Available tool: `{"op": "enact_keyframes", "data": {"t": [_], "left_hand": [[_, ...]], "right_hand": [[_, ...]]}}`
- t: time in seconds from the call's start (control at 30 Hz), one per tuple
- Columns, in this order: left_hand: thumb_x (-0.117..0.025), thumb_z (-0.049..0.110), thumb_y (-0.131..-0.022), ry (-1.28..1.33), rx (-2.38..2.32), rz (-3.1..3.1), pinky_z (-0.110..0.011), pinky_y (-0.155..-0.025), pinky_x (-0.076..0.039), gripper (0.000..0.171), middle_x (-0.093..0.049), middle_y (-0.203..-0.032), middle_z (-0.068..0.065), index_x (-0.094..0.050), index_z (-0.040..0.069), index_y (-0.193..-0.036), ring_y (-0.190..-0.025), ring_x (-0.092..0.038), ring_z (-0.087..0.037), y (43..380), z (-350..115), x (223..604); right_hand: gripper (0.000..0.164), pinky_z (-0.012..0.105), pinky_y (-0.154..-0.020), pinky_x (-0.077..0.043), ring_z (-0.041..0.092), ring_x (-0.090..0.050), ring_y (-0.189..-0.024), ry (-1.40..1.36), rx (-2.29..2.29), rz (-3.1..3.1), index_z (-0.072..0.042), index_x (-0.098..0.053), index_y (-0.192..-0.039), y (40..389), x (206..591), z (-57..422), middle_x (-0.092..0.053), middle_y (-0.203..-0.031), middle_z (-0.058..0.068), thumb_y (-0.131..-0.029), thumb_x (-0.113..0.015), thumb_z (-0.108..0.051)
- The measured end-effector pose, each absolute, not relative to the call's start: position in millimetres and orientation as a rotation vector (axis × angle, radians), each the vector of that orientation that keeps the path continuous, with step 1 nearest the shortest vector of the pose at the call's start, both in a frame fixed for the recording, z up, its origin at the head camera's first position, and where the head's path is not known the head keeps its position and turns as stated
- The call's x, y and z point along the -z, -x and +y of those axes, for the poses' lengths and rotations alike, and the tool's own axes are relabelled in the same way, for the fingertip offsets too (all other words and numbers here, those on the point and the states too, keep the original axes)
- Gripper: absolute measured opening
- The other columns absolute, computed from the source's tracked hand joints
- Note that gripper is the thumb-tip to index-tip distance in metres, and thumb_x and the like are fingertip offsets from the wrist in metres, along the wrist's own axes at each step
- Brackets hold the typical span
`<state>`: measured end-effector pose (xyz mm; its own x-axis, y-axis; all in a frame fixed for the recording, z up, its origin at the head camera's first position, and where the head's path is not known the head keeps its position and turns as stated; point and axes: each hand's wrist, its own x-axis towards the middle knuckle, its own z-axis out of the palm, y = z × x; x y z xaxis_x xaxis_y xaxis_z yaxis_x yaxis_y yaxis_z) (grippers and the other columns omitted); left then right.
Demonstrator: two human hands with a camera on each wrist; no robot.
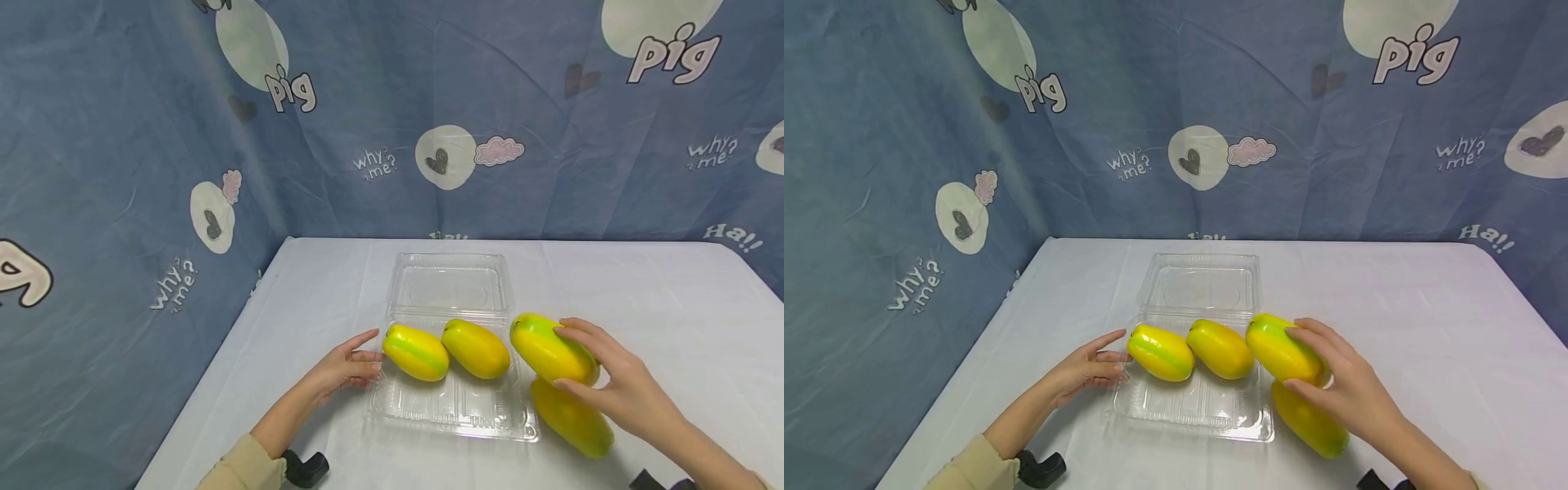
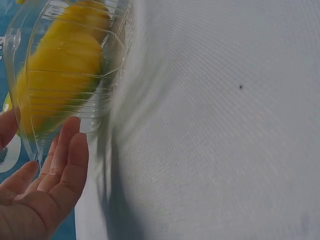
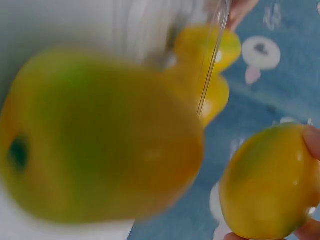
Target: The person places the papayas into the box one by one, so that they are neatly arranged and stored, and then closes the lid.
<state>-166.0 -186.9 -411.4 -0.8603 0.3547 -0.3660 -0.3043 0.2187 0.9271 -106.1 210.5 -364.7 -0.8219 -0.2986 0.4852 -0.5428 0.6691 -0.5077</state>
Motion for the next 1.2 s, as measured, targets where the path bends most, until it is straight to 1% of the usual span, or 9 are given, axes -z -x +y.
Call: {"op": "enact_keyframes", "data": {"t": [0.13,0.23,0.37,0.57,0.77,0.87,0.97,1.07,1.2], "left_hand": [[-0.065,0.012,-0.082,-0.054,-1.691,1.98,-0.033,-0.078,-0.052,0.075,-0.051,-0.128,-0.024,-0.024,0.009,-0.145,-0.086,-0.064,-0.017,166.1,-187.3,412.0],[-0.064,0.011,-0.083,-0.058,-1.693,1.978,-0.033,-0.078,-0.052,0.074,-0.052,-0.127,-0.023,-0.024,0.01,-0.145,-0.086,-0.064,-0.017,166.3,-187.3,412.6],[-0.064,0.011,-0.083,-0.059,-1.698,1.972,-0.033,-0.078,-0.052,0.074,-0.052,-0.127,-0.023,-0.024,0.009,-0.145,-0.086,-0.064,-0.017,166.3,-187.2,413.5],[-0.065,0.013,-0.082,-0.062,-1.704,1.964,-0.034,-0.079,-0.052,0.075,-0.052,-0.127,-0.023,-0.024,0.01,-0.145,-0.087,-0.064,-0.018,166.2,-187.3,414.0],[-0.066,0.014,-0.082,-0.06,-1.707,1.964,-0.034,-0.079,-0.052,0.076,-0.051,-0.127,-0.023,-0.024,0.01,-0.145,-0.087,-0.064,-0.018,165.2,-187.1,412.7],[-0.065,0.013,-0.082,-0.058,-1.708,1.958,-0.035,-0.078,-0.052,0.075,-0.052,-0.127,-0.023,-0.024,0.009,-0.145,-0.087,-0.064,-0.018,164.4,-185.8,412.0],[-0.064,0.012,-0.082,-0.055,-1.71,1.953,-0.035,-0.078,-0.052,0.075,-0.052,-0.127,-0.023,-0.024,0.009,-0.145,-0.087,-0.064,-0.018,164.1,-184.6,411.8],[-0.065,0.012,-0.082,-0.052,-1.712,1.948,-0.035,-0.079,-0.052,0.075,-0.052,-0.126,-0.022,-0.024,0.009,-0.145,-0.087,-0.064,-0.018,164.2,-184.0,411.5],[-0.065,0.013,-0.082,-0.055,-1.708,1.949,-0.036,-0.079,-0.052,0.076,-0.053,-0.126,-0.021,-0.024,0.009,-0.145,-0.088,-0.064,-0.018,164.4,-183.4,411.3]], "right_hand": [[0.068,0.001,-0.094,-0.026,-0.008,-0.035,-0.12,-0.793,-0.988,-2.412,-0.01,-0.055,-0.122,105.6,364.0,190.0,-0.051,-0.126,0.011,-0.061,-0.083,-0.01],[0.058,0.004,-0.098,-0.025,-0.002,-0.039,-0.12,-0.87,-0.999,-2.338,-0.009,-0.056,-0.121,106.0,365.0,176.8,-0.052,-0.126,0.01,-0.069,-0.079,-0.023],[0.052,0.007,-0.099,-0.026,0.006,-0.042,-0.119,-0.927,-0.996,-2.282,-0.01,-0.056,-0.12,105.7,366.2,160.5,-0.051,-0.127,0.011,-0.08,-0.065,-0.042],[0.049,0.009,-0.1,-0.029,0.02,-0.047,-0.116,-1.036,-0.937,-2.236,-0.01,-0.055,-0.12,107.2,368.6,138.2,-0.049,-0.128,0.012,-0.088,-0.052,-0.045],[0.048,0.011,-0.096,-0.035,0.025,-0.049,-0.114,-1.065,-0.832,-2.241,-0.012,-0.056,-0.119,111.0,375.5,119.4,-0.051,-0.126,0.009,-0.089,-0.046,-0.047],[0.046,0.016,-0.09,-0.044,0.024,-0.051,-0.113,-1.081,-0.801,-2.248,-0.013,-0.056,-0.12,112.2,379.1,113.1,-0.051,-0.126,0.008,-0.088,-0.05,-0.046],[0.046,0.024,-0.085,-0.049,0.023,-0.051,-0.112,-1.112,-0.786,-2.25,-0.015,-0.055,-0.122,113.3,381.7,106.9,-0.051,-0.126,0.007,-0.083,-0.064,-0.039],[0.055,0.032,-0.085,-0.05,0.023,-0.05,-0.112,-1.141,-0.776,-2.254,-0.015,-0.054,-0.122,114.5,384.1,100.0,-0.051,-0.127,0.007,-0.074,-0.075,-0.03],[0.061,0.038,-0.083,-0.051,0.025,-0.051,-0.111,-1.178,-0.781,-2.274,-0.015,-0.054,-0.121,116.1,388.7,91.9,-0.051,-0.125,0.009,-0.066,-0.08,-0.025]]}}
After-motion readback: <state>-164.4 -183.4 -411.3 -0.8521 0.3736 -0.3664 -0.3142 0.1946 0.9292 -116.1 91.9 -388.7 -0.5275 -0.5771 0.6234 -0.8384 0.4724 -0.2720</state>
